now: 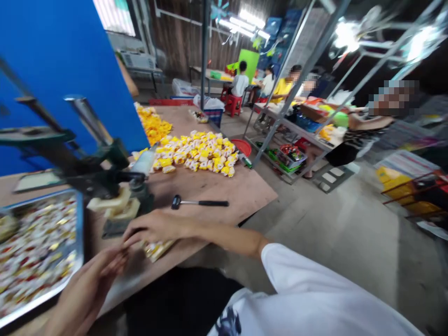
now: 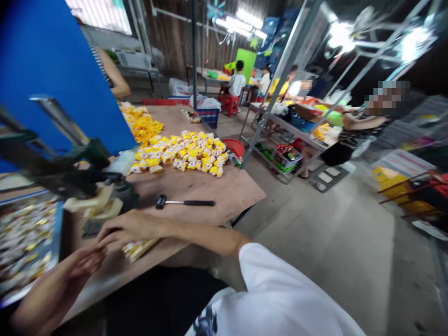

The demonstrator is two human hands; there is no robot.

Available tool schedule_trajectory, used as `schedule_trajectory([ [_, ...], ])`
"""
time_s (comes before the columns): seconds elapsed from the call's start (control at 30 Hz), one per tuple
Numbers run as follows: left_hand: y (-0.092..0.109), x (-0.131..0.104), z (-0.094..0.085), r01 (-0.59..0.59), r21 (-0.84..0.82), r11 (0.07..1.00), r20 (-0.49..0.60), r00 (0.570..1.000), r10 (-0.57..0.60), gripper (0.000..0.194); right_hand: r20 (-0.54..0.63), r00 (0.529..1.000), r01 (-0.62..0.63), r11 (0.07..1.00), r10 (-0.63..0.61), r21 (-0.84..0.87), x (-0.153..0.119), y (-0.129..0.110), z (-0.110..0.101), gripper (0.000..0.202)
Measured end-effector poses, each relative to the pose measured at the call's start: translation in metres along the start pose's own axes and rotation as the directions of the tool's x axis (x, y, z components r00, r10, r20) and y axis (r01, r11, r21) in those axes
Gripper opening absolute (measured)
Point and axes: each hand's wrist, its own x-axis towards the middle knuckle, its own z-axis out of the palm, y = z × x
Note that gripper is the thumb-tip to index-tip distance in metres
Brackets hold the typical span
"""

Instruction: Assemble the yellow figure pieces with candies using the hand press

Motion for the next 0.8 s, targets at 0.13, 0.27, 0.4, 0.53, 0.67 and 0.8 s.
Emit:
schedule_trajectory([
  [0.13,0.017,0.005,0.000,0.255,-0.246,0.935,0.146,0.963,-0.225,0.033,0.017,0.997,-0.071,0.997,0.072,-0.043,0.001,-0.007,-0.009,0.010],
  [0.27,0.018,0.014,-0.004,0.332,-0.270,0.904,0.218,0.935,-0.279,0.033,0.090,0.981,-0.177,0.984,0.174,0.019,0.008,0.011,-0.011,0.009],
  [0.4,0.019,0.009,0.005,0.386,-0.325,0.863,0.314,0.905,-0.286,0.032,0.117,0.966,-0.233,0.972,0.232,-0.006,-0.003,0.015,-0.013,0.012],
  [0.53,0.015,0.008,0.019,0.409,-0.395,0.823,0.287,0.906,-0.312,0.029,0.096,0.964,-0.244,0.969,0.246,-0.041,-0.013,0.021,-0.015,0.012],
  [0.67,0.012,0.011,0.027,0.447,-0.439,0.780,0.241,0.894,-0.377,0.031,0.108,0.960,-0.258,0.966,0.260,-0.031,-0.011,0.030,-0.011,0.014],
  [0.8,0.014,0.009,0.033,0.438,-0.462,0.771,0.203,0.899,-0.389,0.032,0.043,0.984,-0.171,0.982,0.175,-0.084,-0.017,0.030,-0.018,0.017],
])
